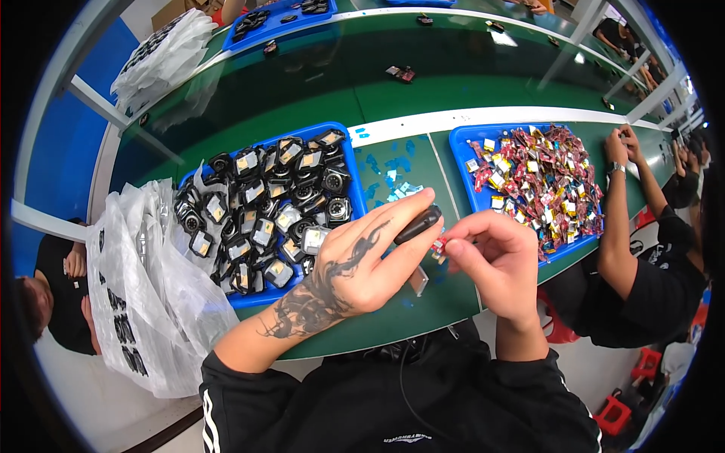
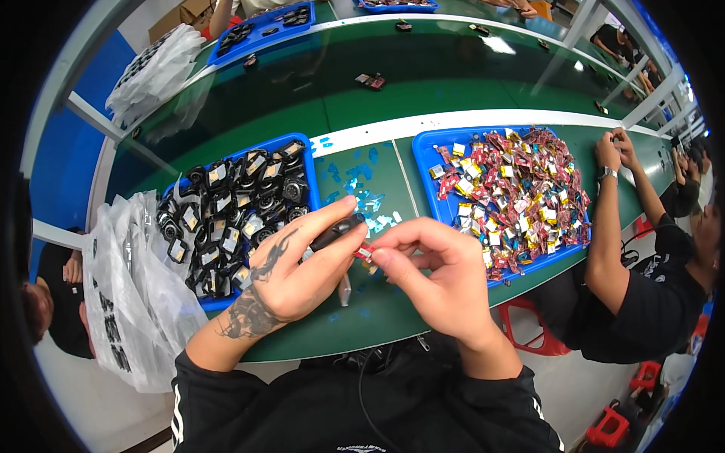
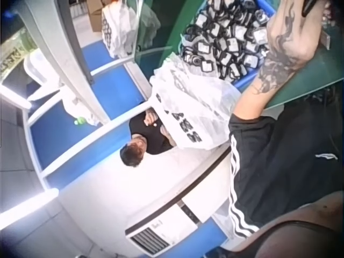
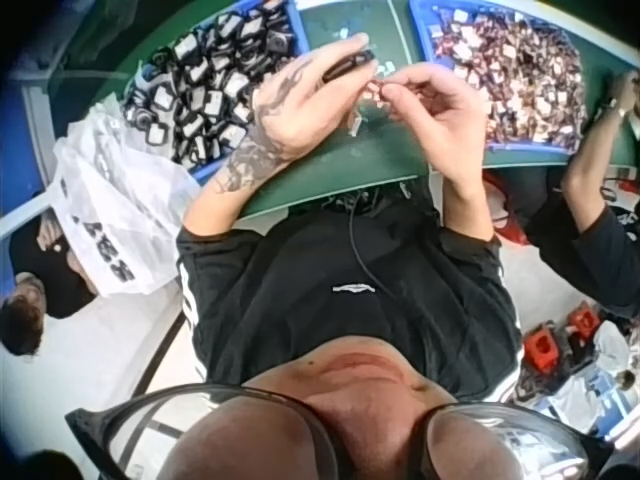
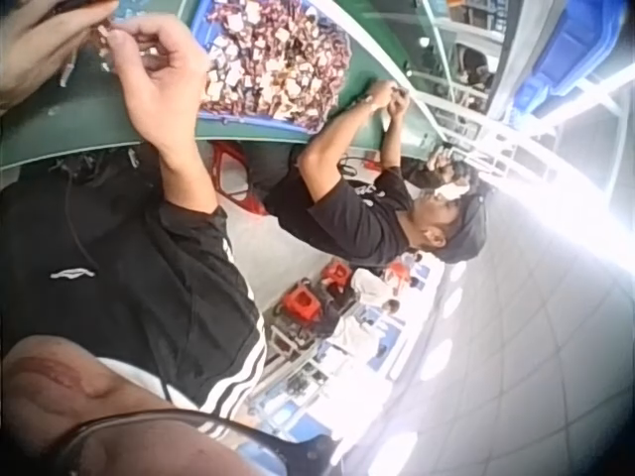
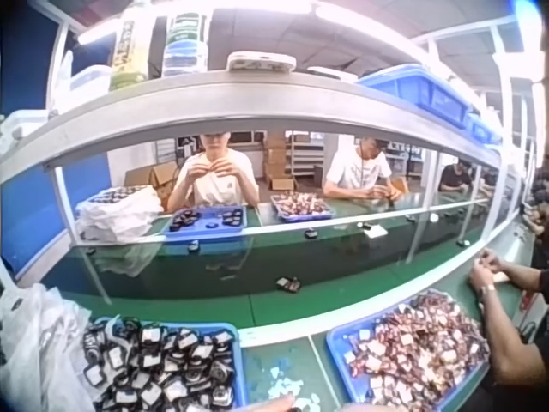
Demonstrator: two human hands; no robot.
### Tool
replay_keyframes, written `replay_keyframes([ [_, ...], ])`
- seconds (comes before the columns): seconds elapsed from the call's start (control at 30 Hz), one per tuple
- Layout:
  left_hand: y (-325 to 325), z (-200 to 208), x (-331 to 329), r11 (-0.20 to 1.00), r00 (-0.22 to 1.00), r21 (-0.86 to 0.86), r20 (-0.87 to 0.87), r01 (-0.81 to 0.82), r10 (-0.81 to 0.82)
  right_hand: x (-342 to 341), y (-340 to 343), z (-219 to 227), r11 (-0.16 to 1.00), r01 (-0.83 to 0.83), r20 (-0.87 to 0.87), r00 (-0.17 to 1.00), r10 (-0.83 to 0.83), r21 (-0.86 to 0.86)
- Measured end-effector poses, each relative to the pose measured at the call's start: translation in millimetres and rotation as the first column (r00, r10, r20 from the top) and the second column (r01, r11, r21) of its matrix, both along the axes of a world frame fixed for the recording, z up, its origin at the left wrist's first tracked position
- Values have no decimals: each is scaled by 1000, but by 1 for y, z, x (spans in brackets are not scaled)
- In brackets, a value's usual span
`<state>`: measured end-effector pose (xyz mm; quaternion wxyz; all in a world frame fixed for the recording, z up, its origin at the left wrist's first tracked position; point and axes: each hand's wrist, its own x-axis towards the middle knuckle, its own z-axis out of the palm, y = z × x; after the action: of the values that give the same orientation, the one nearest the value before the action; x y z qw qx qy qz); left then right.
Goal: The person is assembling electronic components, specifically connecting a battery and some wires to a small circuit board and housing.
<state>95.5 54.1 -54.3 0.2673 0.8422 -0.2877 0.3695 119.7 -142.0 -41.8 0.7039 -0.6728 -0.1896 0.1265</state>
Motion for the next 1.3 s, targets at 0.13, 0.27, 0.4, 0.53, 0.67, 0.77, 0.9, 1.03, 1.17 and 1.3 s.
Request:
replay_keyframes([
  [0.13, -2, 7, 3, 999, 998, 20, -53, 34, -33, 7, -5, -5, 998, 57, 182, 982, -52, -21],
  [0.27, -1, 14, -2, 932, 791, -351, -543, 89, -280, 12, -8, -6, 1000, 21, 234, 972, -21, 3],
  [0.4, -3, 1, -1, 542, 264, -823, -567, -167, -780, 5, -5, -10, 986, -13, 90, 996, -2, 167],
  [0.53, -1, 1, 2, 539, 124, -794, -587, -281, -800, 0, -3, -13, 986, 20, 50, 998, -28, 163],
  [0.67, -6, -4, 1, 611, 252, -768, -640, -190, -726, -4, 3, -12, 987, 118, 74, 989, -126, 105],
  [0.77, -10, -1, -1, 569, 314, -797, -603, -201, -734, -3, 8, -24, 971, 218, 160, 960, -231, 94],
  [0.9, -14, 1, -4, 562, 365, -806, -587, -185, -722, -6, 9, -37, 952, 295, 251, 918, -307, 84],
  [1.03, -13, -2, -1, 548, 465, -830, -526, -100, -712, -4, 10, -39, 950, 305, 391, 869, -304, 62],
  [1.17, -12, 5, -1, 589, 406, -792, -597, -161, -692, 0, 10, -36, 946, 322, 416, 856, -307, 36],
  [1.3, -15, -5, -3, 500, 476, -855, -501, -140, -723, 1, 13, -36, 936, 352, 503, 813, -293, -25],
])
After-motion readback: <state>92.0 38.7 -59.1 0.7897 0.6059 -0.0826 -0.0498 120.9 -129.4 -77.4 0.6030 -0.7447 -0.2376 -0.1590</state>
